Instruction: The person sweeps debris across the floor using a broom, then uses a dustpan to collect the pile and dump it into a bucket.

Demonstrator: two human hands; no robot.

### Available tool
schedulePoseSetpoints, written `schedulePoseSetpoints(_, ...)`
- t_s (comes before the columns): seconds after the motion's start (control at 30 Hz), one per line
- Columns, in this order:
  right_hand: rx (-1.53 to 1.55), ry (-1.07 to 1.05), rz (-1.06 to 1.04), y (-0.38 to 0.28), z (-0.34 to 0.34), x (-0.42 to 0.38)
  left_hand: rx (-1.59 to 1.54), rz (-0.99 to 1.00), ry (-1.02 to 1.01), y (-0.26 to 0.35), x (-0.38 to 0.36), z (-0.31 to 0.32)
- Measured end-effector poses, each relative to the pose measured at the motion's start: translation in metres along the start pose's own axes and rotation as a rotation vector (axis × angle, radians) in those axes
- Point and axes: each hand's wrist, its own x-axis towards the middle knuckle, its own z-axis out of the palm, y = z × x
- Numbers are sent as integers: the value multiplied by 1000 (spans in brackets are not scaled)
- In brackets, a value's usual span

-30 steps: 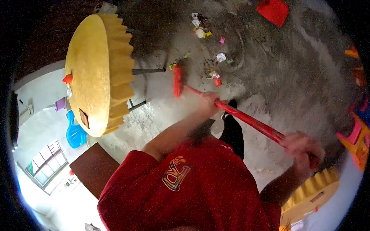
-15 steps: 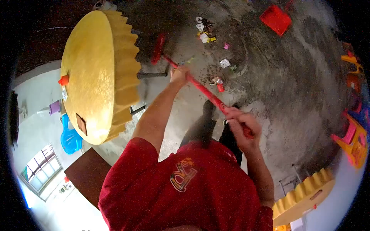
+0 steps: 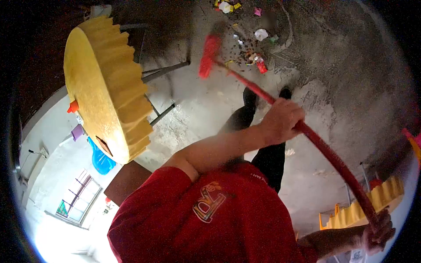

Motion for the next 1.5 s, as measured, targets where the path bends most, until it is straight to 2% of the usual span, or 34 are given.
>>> schedulePoseSetpoints(0.07, -26, 159, 9, 35, -19, -20, 10, -44, -16, -10, -13, 16)
schedulePoseSetpoints(0.13, -49, 408, 88, 80, -9, -30, 31, -99, -34, -27, -36, 28)
schedulePoseSetpoints(0.17, -55, 443, 125, 94, 0, -28, 46, -153, -44, -33, -46, 27)
schedulePoseSetpoints(0.27, -150, 56, 282, 127, 26, -4, 98, -332, -94, -57, -70, 30)
schedulePoseSetpoints(0.3, -309, -52, 370, 121, 54, 9, 94, -362, -65, -63, -74, 32)
schedulePoseSetpoints(0.37, -221, -205, 258, 101, 118, 51, 148, -356, -32, -60, -72, 34)
schedulePoseSetpoints(0.4, 26, -253, 62, 85, 138, 68, 174, -355, -16, -53, -68, 35)
schedulePoseSetpoints(0.57, -31, -305, -93, 19, 112, 70, 191, -243, 45, 8, -15, 22)
schedulePoseSetpoints(0.63, -56, -305, -179, -3, 96, 68, 331, -230, 22, 25, 2, 23)
schedulePoseSetpoints(0.67, -42, -230, -125, -8, 89, 59, 338, -232, 40, 31, 5, 26)
schedulePoseSetpoints(0.7, -34, -259, -100, -19, 83, 62, 419, -136, -121, 2, 1, 40)
schedulePoseSetpoints(0.73, -26, -312, -51, -27, 73, 62, 372, -342, -155, 16, 4, 34)
schedulePoseSetpoints(0.77, 28, -260, 31, -34, 71, 58, 366, -340, -142, 38, 9, 23)
schedulePoseSetpoints(0.8, 147, -284, 18, -34, 66, 59, 461, -288, -163, 49, 12, 16)
schedulePoseSetpoints(0.83, 143, -321, -25, -29, 62, 63, 400, -268, -80, 48, 9, 18)
schedulePoseSetpoints(0.87, -63, -296, 63, -51, 69, 68, 414, -260, -58, 32, 1, 22)
schedulePoseSetpoints(0.9, -33, -312, 106, -60, 74, 77, 428, -253, -35, 16, -8, 25)
schedulePoseSetpoints(0.93, 15, -339, 156, -62, 78, 86, 450, -95, 129, 4, -16, 31)
schedulePoseSetpoints(1.0, -75, -420, 163, -60, 84, 106, 249, -225, 88, 10, -22, 26)
schedulePoseSetpoints(1.07, 53, -477, 248, -34, 101, 125, 316, -288, 76, 1, -37, 25)
schedulePoseSetpoints(1.13, 4, -590, 221, -5, 122, 147, 255, -494, -2, -9, -40, 22)
schedulePoseSetpoints(1.2, -66, -741, 157, 15, 149, 168, 237, -545, -25, -57, -54, 35)
schedulePoseSetpoints(1.27, 24, -726, 145, 23, 155, 190, 223, -599, -39, -94, -55, 42)
schedulePoseSetpoints(1.4, 75, -781, 156, 33, 160, 248, 198, -677, 6, -96, -3, 33)
schedulePoseSetpoints(1.5, -1, -886, 163, 35, 166, 289, 157, -647, 88, -67, 64, 18)
